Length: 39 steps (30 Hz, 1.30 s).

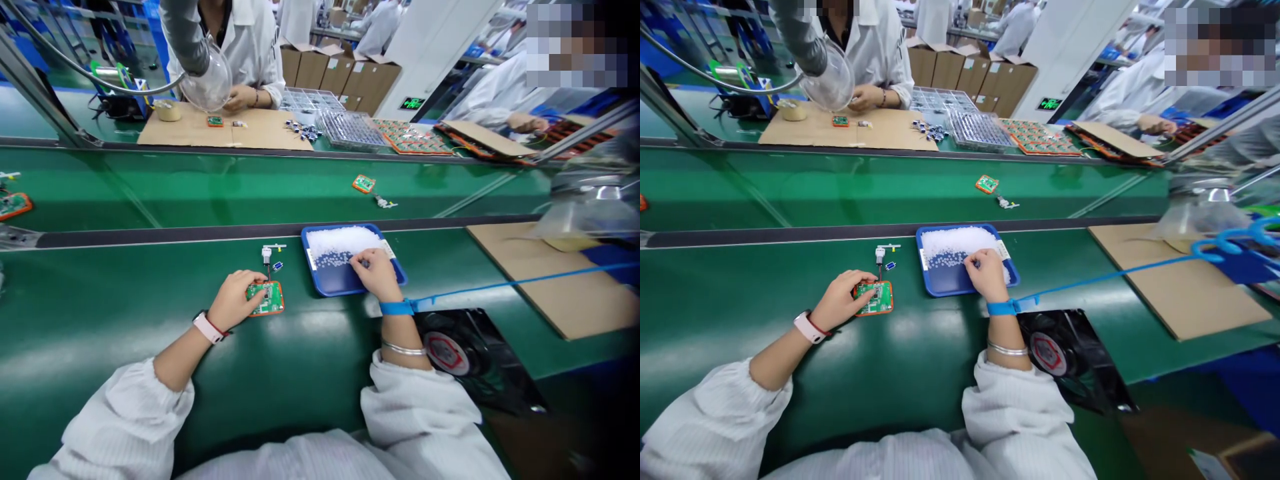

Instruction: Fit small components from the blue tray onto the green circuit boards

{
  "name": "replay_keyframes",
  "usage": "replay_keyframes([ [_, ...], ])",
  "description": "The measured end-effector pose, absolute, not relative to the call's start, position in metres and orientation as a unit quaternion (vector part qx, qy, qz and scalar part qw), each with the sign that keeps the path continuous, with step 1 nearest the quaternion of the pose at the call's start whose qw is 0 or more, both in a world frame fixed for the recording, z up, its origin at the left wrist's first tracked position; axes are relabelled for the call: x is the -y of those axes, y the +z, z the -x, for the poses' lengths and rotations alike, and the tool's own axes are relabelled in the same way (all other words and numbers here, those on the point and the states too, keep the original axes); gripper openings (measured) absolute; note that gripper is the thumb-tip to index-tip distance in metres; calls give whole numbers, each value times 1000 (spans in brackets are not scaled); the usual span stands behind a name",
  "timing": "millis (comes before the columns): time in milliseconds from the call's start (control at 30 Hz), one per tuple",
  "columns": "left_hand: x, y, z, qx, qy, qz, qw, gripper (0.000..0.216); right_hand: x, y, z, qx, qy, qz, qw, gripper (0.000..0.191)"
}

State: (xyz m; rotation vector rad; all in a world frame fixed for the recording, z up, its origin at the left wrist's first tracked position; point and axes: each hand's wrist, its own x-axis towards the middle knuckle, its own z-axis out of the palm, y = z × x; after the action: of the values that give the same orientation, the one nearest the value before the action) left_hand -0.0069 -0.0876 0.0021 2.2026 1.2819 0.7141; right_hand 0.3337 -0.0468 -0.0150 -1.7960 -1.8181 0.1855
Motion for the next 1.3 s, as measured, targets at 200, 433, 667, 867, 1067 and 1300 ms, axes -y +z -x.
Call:
replay_keyframes([
  [200, 87, 2, 7, -466, 256, -810, 246, 17, 48, -7, -332, 709, 82, 647, 268, 14],
  [433, 87, 7, 5, -453, 303, -793, 273, 14, 77, 19, -233, 745, 171, 501, 407, 12],
  [667, 87, 7, 4, -438, 328, -783, 296, 10, 94, 2, -166, 761, 301, 424, 388, 12],
  [867, 87, 6, 3, -464, 322, -767, 306, 9, 89, -2, -169, 766, 325, 412, 372, 13],
  [1067, 79, 12, 0, -512, 277, -737, 344, 11, 87, -4, -165, 752, 333, 438, 362, 15],
  [1300, 86, 10, 9, -492, 272, -776, 287, 30, 87, -5, -169, 732, 360, 450, 362, 13],
])
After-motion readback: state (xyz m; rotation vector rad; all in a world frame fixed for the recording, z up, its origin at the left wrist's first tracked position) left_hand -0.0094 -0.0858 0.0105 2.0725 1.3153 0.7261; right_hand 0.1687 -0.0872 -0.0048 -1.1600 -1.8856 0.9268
